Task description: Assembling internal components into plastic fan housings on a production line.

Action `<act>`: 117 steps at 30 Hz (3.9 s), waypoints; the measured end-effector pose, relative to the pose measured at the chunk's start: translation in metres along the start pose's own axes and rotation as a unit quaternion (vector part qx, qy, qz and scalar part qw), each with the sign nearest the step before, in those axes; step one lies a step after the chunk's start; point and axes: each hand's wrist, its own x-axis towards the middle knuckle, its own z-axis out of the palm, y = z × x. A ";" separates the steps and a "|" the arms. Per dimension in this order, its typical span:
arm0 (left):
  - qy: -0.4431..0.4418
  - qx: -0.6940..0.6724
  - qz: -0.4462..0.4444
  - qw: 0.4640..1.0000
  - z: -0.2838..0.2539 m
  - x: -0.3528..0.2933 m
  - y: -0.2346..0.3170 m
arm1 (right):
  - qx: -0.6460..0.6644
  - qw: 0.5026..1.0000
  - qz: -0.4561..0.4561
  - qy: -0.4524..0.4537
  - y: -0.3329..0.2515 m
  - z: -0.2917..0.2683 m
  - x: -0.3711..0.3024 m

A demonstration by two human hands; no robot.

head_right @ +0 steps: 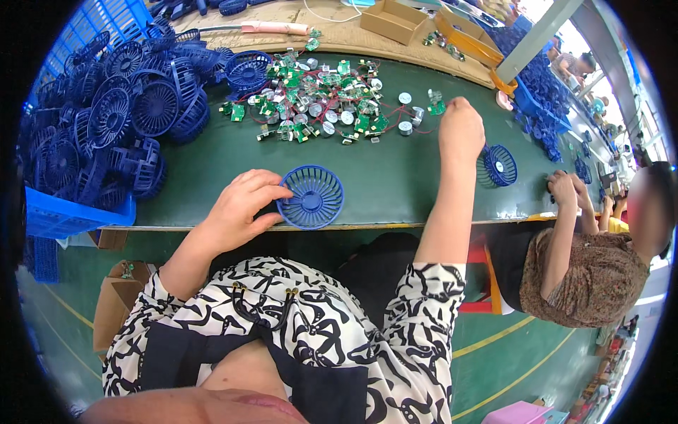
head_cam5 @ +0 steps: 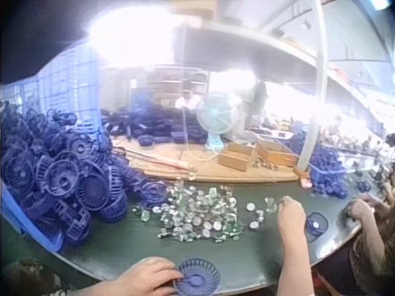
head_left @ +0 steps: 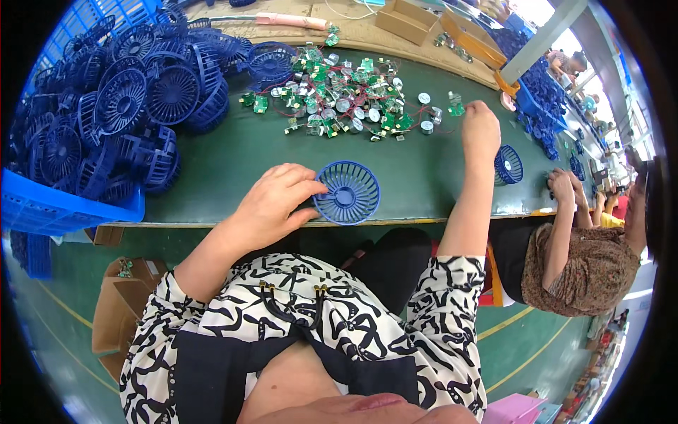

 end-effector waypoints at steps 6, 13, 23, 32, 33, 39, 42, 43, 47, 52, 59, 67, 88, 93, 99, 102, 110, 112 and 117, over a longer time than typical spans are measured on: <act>0.007 -0.025 0.029 0.999 0.002 0.001 -0.004 | 0.105 0.994 0.009 -0.038 0.008 -0.011 -0.056; 0.003 -0.040 0.079 0.996 0.002 0.001 -0.004 | 0.177 0.977 -0.037 -0.111 -0.056 -0.028 -0.119; 0.009 -0.058 0.070 0.996 0.003 -0.003 -0.006 | 0.154 0.965 -0.210 -0.032 -0.052 -0.036 -0.136; 0.019 -0.069 0.055 0.996 0.007 -0.005 -0.007 | 0.041 0.979 -0.140 -0.146 -0.034 -0.047 -0.141; 0.022 -0.069 0.058 0.996 0.007 -0.004 -0.007 | 0.042 0.978 -0.140 -0.150 -0.035 -0.050 -0.141; 0.025 -0.067 0.066 0.995 0.008 -0.001 -0.008 | 0.128 0.962 -0.156 -0.182 -0.055 -0.070 -0.141; 0.031 -0.057 0.071 0.995 0.006 -0.005 -0.009 | 0.203 0.912 -0.298 -0.197 -0.081 -0.075 -0.151; 0.033 -0.056 0.075 0.995 0.006 -0.004 -0.009 | 0.188 0.899 -0.333 -0.215 -0.089 -0.077 -0.154; 0.040 -0.068 0.078 0.994 0.008 -0.005 -0.008 | 0.149 0.874 -0.384 -0.258 -0.099 -0.070 -0.160; 0.054 -0.076 0.078 0.993 0.010 -0.008 -0.006 | 0.131 0.870 -0.388 -0.274 -0.103 -0.071 -0.160; 0.038 -0.077 0.080 0.993 0.008 -0.010 -0.006 | 0.097 0.864 -0.372 -0.324 -0.105 -0.074 -0.161; 0.050 -0.068 0.089 0.992 0.007 -0.008 -0.008 | 0.186 0.843 -0.449 -0.230 -0.076 -0.074 -0.176; 0.291 0.380 -0.147 0.866 -0.100 0.033 -0.076 | 0.153 0.980 -0.128 0.016 0.044 -0.051 -0.124; 0.300 0.366 -0.044 0.880 -0.101 0.044 -0.089 | 0.052 0.994 -0.095 -0.020 0.068 -0.046 -0.107; 0.327 -0.151 -0.065 0.931 -0.107 0.049 -0.082 | -0.087 0.983 -0.154 0.048 0.057 -0.043 -0.098; 0.318 -0.189 -0.086 0.925 -0.102 0.053 -0.081 | -0.003 0.981 -0.188 0.039 0.031 -0.039 -0.092; 0.230 0.254 0.233 0.910 -0.074 0.058 -0.059 | 0.040 0.981 -0.180 -0.056 -0.029 -0.012 -0.073; 0.162 0.253 0.281 0.912 -0.068 0.051 -0.041 | 0.156 0.979 -0.106 -0.083 -0.013 0.000 -0.057; -0.012 0.154 0.374 0.914 -0.029 0.034 -0.006 | 0.454 0.888 -0.039 -0.063 -0.004 -0.024 -0.027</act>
